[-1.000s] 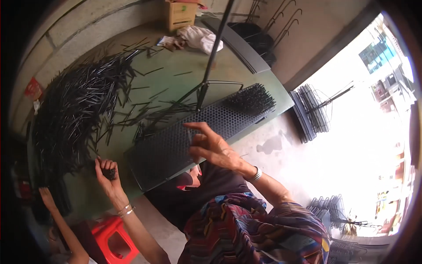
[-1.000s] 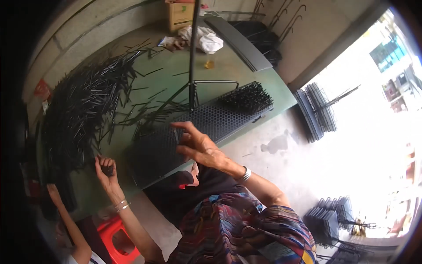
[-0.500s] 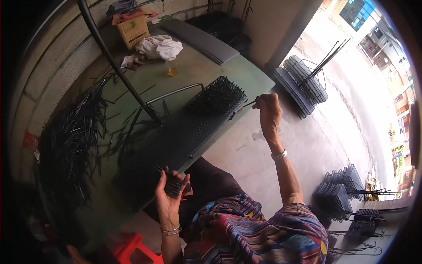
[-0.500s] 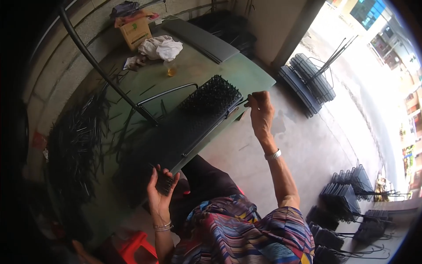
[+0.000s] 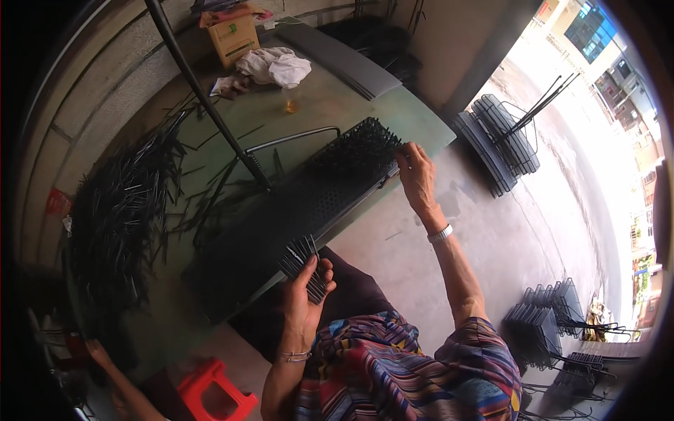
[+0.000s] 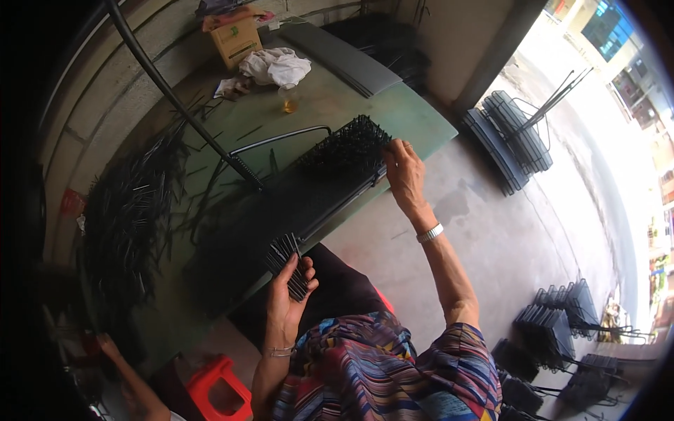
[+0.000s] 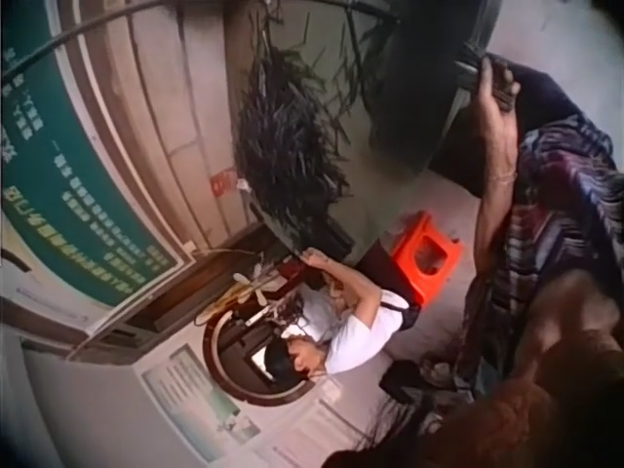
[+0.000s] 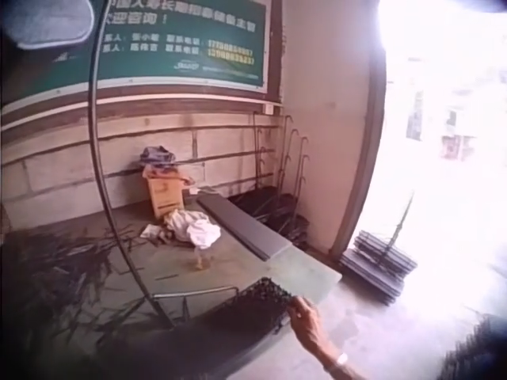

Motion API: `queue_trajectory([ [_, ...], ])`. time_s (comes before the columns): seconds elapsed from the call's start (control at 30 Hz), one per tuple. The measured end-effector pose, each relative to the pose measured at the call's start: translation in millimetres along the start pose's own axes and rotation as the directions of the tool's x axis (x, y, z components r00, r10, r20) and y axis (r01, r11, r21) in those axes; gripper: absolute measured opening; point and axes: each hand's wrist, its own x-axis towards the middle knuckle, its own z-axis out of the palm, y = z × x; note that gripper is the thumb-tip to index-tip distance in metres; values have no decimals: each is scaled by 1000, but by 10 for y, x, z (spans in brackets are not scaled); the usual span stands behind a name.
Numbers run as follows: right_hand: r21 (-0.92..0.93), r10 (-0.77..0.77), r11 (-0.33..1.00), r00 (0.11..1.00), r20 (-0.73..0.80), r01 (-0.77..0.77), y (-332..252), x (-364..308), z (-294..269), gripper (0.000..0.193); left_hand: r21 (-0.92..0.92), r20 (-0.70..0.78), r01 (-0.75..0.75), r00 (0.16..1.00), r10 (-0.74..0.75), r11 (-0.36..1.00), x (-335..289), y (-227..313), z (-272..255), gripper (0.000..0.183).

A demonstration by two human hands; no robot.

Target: The person assembles a component by manually inserting small black rods into a perforated base plate on a workbench.

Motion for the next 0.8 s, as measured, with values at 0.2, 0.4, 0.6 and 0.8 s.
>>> queue_trajectory([
  [0.2,-197,-97,975,995,18,99,15,108,-92,8,74,62,-35,998,30,997,46,2,222,15],
  [0.4,-213,-166,961,983,72,178,42,143,-65,9,86,52,-33,998,28,996,78,-59,269,14],
  [0.6,-343,-20,938,995,102,55,-150,41,-168,18,31,92,-45,995,42,998,52,-88,298,13],
  [0.8,242,60,900,652,756,-363,-797,-203,-403,42,50,94,-71,993,66,996,92,-119,321,17],
])
